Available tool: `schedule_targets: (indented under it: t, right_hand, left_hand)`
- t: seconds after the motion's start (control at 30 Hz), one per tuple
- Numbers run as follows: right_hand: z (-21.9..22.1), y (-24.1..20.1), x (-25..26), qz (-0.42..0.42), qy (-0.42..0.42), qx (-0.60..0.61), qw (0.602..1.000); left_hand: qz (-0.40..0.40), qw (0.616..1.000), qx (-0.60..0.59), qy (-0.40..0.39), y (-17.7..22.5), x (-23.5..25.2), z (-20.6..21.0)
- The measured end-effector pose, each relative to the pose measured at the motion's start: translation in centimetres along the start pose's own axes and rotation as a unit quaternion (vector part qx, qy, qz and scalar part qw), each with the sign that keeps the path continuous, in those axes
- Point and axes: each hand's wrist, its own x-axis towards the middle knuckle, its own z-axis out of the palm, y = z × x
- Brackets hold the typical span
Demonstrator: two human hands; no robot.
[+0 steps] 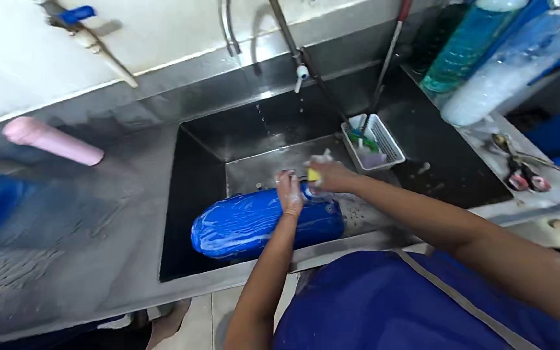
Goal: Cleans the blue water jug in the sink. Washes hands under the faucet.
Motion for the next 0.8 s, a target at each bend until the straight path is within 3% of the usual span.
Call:
schedule_targets:
  t: [0.07,0.17,0.27,0.33,0.4,0.47,0.53,0.6,0.67,0.73,0.8]
  right_hand:
    - [3.5,-0.7,1.2,-0.009,-0.038,-0.071,0.997]
    - [3.6,-1.7,2.5,0.030,-0.073,-0.103,0.992]
    - [3.3,0.3,4.1,0.034,-0.038,0.027,0.998]
    - [3.6,2.9,5.4,0.051,0.034,0.195,0.979]
    - [2.5,5.9,5.5,0.081,0.129,0.261,0.953]
    - [-0.7,10.0,5.0,0.127,0.191,0.218,0.949]
    - [-4.1,15.9,5.0,0.180,0.195,0.129,0.956]
    - [-5.6,23.0,5.5,0.212,0.142,0.048,0.966]
    - [-6.1,28.5,6.1,0.249,-0.004,-0.007,0.968]
    - [-6.9,30.1,7.2,0.309,-0.180,-0.051,0.933]
    - [-7.0,31.0,8.9,0.340,-0.259,-0.072,0.901]
  left_hand:
    - [0.007,1.000,-0.012,0.021,-0.5,0.0,0.1]
    - [-0.006,1.000,0.000,0.013,-0.5,0.7,0.2]
    - [-0.013,1.000,0.004,0.012,-0.9,0.9,0.6]
    - [0.003,1.000,0.012,0.010,-1.3,0.9,0.6]
    - [0.052,0.998,0.027,0.010,-2.2,0.4,0.7]
    - [0.101,0.993,0.064,-0.024,-2.6,0.1,0.5]
    - [0.126,0.978,0.133,-0.098,-2.0,0.3,0.3]
    - [0.126,0.952,0.209,-0.182,-0.7,0.5,0.3]
    - [0.127,0.936,0.254,-0.208,-0.1,0.7,0.5]
    - [0.099,0.936,0.267,-0.206,0.3,0.9,0.8]
    - [0.057,0.939,0.282,-0.188,0.6,1.0,1.4]
